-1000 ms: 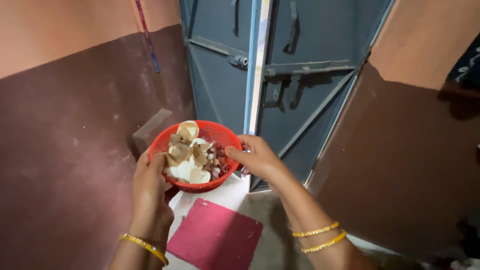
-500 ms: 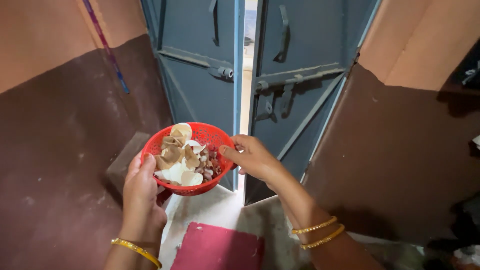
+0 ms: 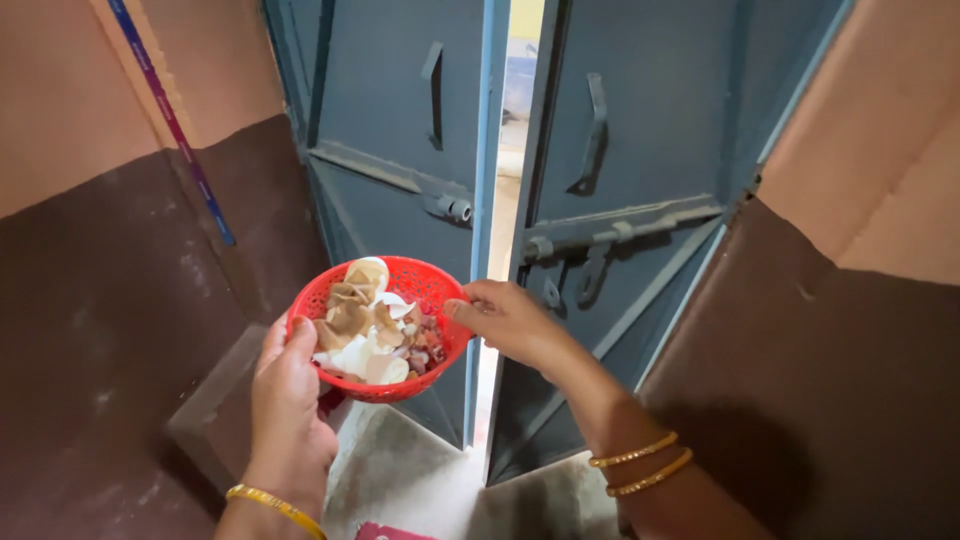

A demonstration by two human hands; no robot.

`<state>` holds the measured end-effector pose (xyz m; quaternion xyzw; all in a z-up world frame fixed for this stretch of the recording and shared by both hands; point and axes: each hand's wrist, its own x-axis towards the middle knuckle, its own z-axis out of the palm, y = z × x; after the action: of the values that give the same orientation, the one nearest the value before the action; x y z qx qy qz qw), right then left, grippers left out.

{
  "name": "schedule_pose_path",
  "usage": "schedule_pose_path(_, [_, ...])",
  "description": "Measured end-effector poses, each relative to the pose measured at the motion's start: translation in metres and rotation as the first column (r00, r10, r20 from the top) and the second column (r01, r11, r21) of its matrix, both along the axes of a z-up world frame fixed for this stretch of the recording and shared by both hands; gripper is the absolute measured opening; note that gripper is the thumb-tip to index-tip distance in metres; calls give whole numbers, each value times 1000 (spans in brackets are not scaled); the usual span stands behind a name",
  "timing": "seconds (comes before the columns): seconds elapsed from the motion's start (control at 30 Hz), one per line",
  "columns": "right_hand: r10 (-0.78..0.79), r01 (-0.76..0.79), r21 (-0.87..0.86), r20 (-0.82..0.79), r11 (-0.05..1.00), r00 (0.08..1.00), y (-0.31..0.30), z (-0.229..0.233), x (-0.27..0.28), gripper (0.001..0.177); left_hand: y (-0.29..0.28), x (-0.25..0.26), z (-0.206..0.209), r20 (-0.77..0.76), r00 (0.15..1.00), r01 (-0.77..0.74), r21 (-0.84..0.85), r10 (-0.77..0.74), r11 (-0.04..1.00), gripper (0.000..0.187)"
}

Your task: The recorder picks up eggshells and organic waste from various indoor locations into a small red basket and carries it outside.

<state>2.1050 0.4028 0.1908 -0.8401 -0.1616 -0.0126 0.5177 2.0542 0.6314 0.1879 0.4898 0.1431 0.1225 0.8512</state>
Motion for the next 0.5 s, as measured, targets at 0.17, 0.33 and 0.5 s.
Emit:
schedule_pose_path(0.17, [-61,61,-12,52,998,997,-21,-6,39,33,-20,42,-3,-48,998,36,34,-34,999,34])
schedule_pose_path(0.33, [-89,90,-16,79,996,993,-28,-10,71,35,-22,94,-11,28,995,93,19,-93,995,34])
schedule_pose_path(0.5, [-194,200,-39,118,979,974,-29,-8,113,39,-19,144,-7,-30,984,177,48,-176,983,34])
